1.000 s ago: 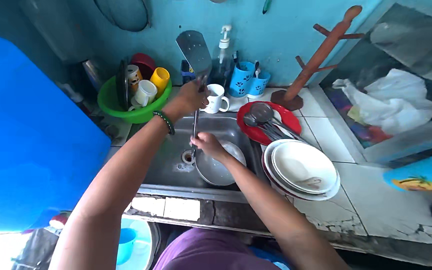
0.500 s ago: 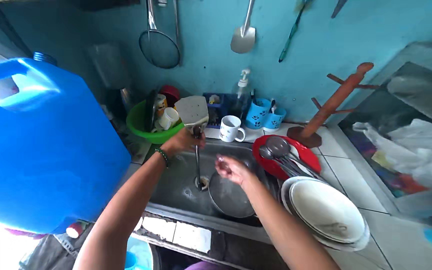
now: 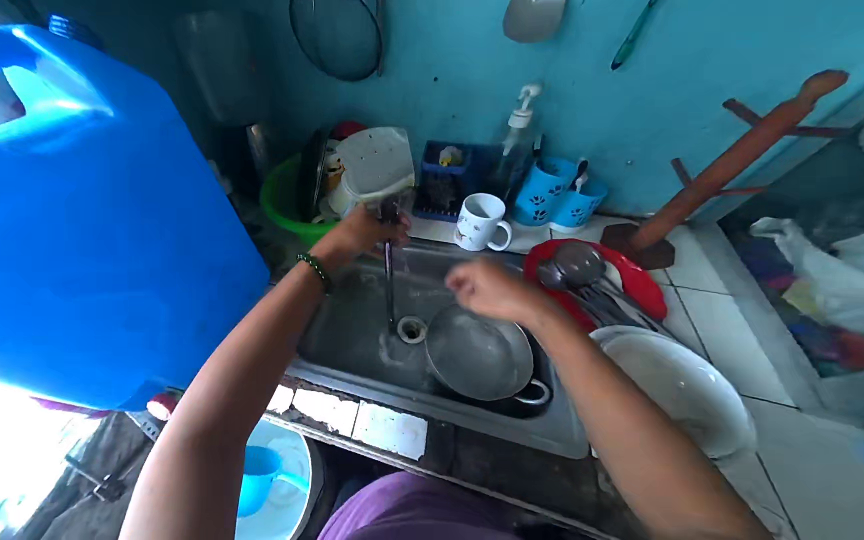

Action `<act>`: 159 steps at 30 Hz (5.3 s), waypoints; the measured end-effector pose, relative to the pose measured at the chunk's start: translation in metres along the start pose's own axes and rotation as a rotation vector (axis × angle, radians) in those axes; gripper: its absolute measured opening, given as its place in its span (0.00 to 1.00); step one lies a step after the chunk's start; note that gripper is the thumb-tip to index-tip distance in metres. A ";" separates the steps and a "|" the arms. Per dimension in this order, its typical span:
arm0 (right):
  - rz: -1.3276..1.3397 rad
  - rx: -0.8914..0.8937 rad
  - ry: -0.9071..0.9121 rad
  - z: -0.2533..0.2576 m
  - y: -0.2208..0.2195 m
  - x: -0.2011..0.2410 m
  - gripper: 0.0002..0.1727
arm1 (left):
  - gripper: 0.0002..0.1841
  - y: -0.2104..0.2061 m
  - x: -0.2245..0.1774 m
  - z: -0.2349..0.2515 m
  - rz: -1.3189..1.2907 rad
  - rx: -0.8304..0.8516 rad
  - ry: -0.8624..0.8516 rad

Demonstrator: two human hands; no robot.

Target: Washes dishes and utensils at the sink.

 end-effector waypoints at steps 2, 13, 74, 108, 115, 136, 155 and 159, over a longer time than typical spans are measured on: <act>-0.140 0.366 -0.042 -0.028 -0.070 -0.029 0.25 | 0.08 0.005 -0.004 -0.004 0.041 -0.025 -0.006; -0.122 0.339 -0.093 -0.080 -0.129 -0.062 0.14 | 0.07 0.022 -0.011 -0.028 -0.011 -0.123 -0.144; -0.088 -0.322 0.109 -0.117 -0.076 -0.050 0.08 | 0.14 -0.046 -0.003 0.015 0.387 0.135 -0.065; -0.181 -0.318 0.231 -0.115 -0.066 -0.028 0.09 | 0.29 -0.003 0.205 -0.056 0.903 0.082 0.396; -0.230 -0.361 0.279 -0.118 -0.068 -0.026 0.09 | 0.37 0.029 0.231 -0.072 1.043 0.209 0.550; -0.541 0.200 0.532 -0.029 -0.083 0.086 0.12 | 0.21 0.031 0.227 -0.062 0.566 -0.021 0.605; 0.243 -0.356 -0.157 -0.092 -0.080 -0.051 0.14 | 0.23 0.019 0.214 -0.098 0.579 0.061 0.452; 0.347 -0.419 -0.189 -0.107 -0.087 -0.067 0.17 | 0.24 0.021 0.214 -0.099 0.579 0.005 0.418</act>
Point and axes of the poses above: each hand's wrist, its own z-axis towards the middle knuckle, its own y-axis out of the back of the hand, x = y × z, the point moved 8 cm from there along z, towards the middle knuckle, and after that the axes turned 13 degrees about -z, right-handed, at the moved point
